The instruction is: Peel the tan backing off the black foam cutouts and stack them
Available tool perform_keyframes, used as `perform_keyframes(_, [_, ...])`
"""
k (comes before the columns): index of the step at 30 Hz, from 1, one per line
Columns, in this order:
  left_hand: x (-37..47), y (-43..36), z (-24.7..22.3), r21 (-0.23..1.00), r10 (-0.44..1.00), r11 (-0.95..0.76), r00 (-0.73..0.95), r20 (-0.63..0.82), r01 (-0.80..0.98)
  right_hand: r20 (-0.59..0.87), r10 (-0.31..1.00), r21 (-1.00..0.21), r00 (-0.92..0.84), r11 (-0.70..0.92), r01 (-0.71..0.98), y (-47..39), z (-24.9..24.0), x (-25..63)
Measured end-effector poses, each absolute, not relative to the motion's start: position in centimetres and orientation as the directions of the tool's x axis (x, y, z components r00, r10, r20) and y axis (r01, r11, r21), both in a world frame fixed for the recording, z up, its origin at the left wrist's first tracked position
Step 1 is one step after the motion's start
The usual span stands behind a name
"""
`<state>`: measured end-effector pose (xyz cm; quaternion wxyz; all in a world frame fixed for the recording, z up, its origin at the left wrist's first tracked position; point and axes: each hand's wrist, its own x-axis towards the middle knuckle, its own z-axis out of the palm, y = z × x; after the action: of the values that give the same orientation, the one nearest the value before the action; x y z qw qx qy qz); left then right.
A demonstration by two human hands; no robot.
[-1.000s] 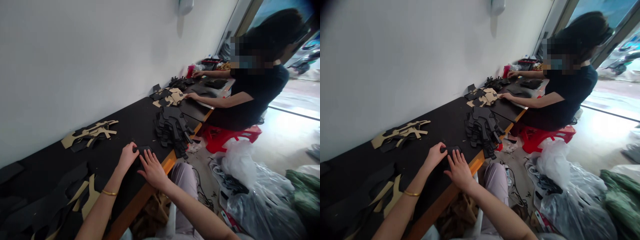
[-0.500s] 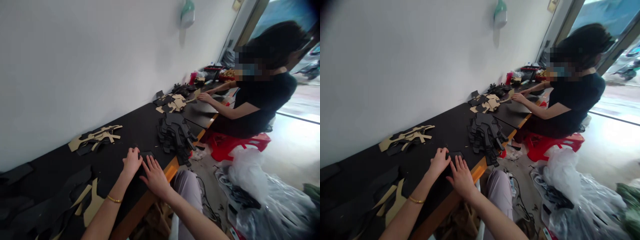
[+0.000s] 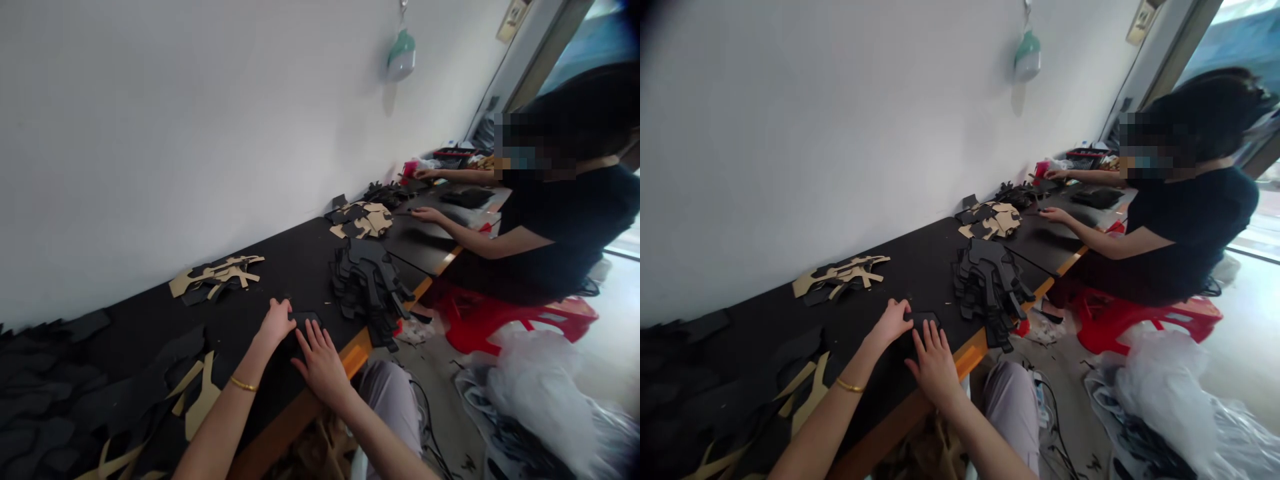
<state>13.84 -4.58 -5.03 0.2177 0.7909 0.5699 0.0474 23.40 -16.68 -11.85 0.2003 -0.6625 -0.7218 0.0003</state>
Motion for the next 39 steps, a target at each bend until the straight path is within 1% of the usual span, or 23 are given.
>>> perform_keyframes(3, [13.9,-4.0,-5.0,0.427,0.917,-0.244,0.351,-0.191,0.871,0.288,0.957,-0.266,-0.044,0.124,0.956,-16.6,-11.9,23.4])
perform_keyframes(6, [13.1,-2.8,-4.6,0.492,0.892,-0.239,0.390,-0.230,0.837,0.289,0.957,-0.270,-0.033,0.115,0.956,-16.8,-11.6,23.3])
perform_keyframes(9, [11.8,-1.3,-4.1,0.571,0.844,-0.199,0.435,-0.313,0.797,0.301,0.953,-0.271,-0.041,0.127,0.954,-16.9,-11.1,23.3])
perform_keyframes(11, [11.3,-0.5,-3.9,0.599,0.815,-0.143,0.437,-0.381,0.788,0.308,0.950,-0.269,-0.054,0.142,0.953,-17.0,-11.0,23.3])
perform_keyframes(15, [11.2,0.3,-3.4,0.612,0.768,-0.040,0.417,-0.487,0.790,0.310,0.949,-0.258,-0.061,0.145,0.955,-17.0,-11.2,23.3])
perform_keyframes(19, [11.2,0.6,-2.5,0.602,0.756,0.016,0.385,-0.529,0.798,0.313,0.947,-0.240,-0.074,0.154,0.958,-16.8,-11.8,23.3])
perform_keyframes(22, [10.5,0.8,-1.9,0.586,0.788,0.005,0.357,-0.501,0.810,0.311,0.946,-0.229,-0.095,0.171,0.958,-16.8,-12.0,23.4])
perform_keyframes(25, [9.8,0.6,-1.8,0.598,0.815,-0.008,0.351,-0.460,0.801,0.308,0.946,-0.222,-0.104,0.178,0.959,-16.8,-12.0,23.4])
perform_keyframes(27, [9.7,0.3,-2.3,0.631,0.821,0.000,0.360,-0.442,0.775,0.304,0.947,-0.222,-0.103,0.176,0.959,-16.8,-11.9,23.4])
perform_keyframes(31, [9.4,-0.4,-3.8,0.738,0.848,0.030,0.374,-0.375,0.674,0.297,0.949,-0.225,-0.104,0.175,0.958,-16.9,-11.7,23.4])
perform_keyframes(33, [8.7,-0.3,-4.2,0.785,0.887,0.038,0.341,-0.312,0.619,0.291,0.952,-0.226,-0.098,0.168,0.960,-16.9,-11.7,23.5])
perform_keyframes(35, [7.3,0.1,-4.1,0.809,0.932,0.036,0.273,-0.239,0.587,0.285,0.954,-0.227,-0.093,0.162,0.960,-16.9,-11.8,23.4])
perform_keyframes(37, [5.8,0.3,-3.9,0.807,0.959,0.026,0.214,-0.187,0.589,0.286,0.954,-0.232,-0.091,0.161,0.959,-16.9,-11.8,23.4])
perform_keyframes(39, [4.8,0.0,-3.9,0.785,0.964,0.000,0.209,-0.166,0.620,0.296,0.952,-0.240,-0.083,0.158,0.958,-16.9,-11.7,23.4])
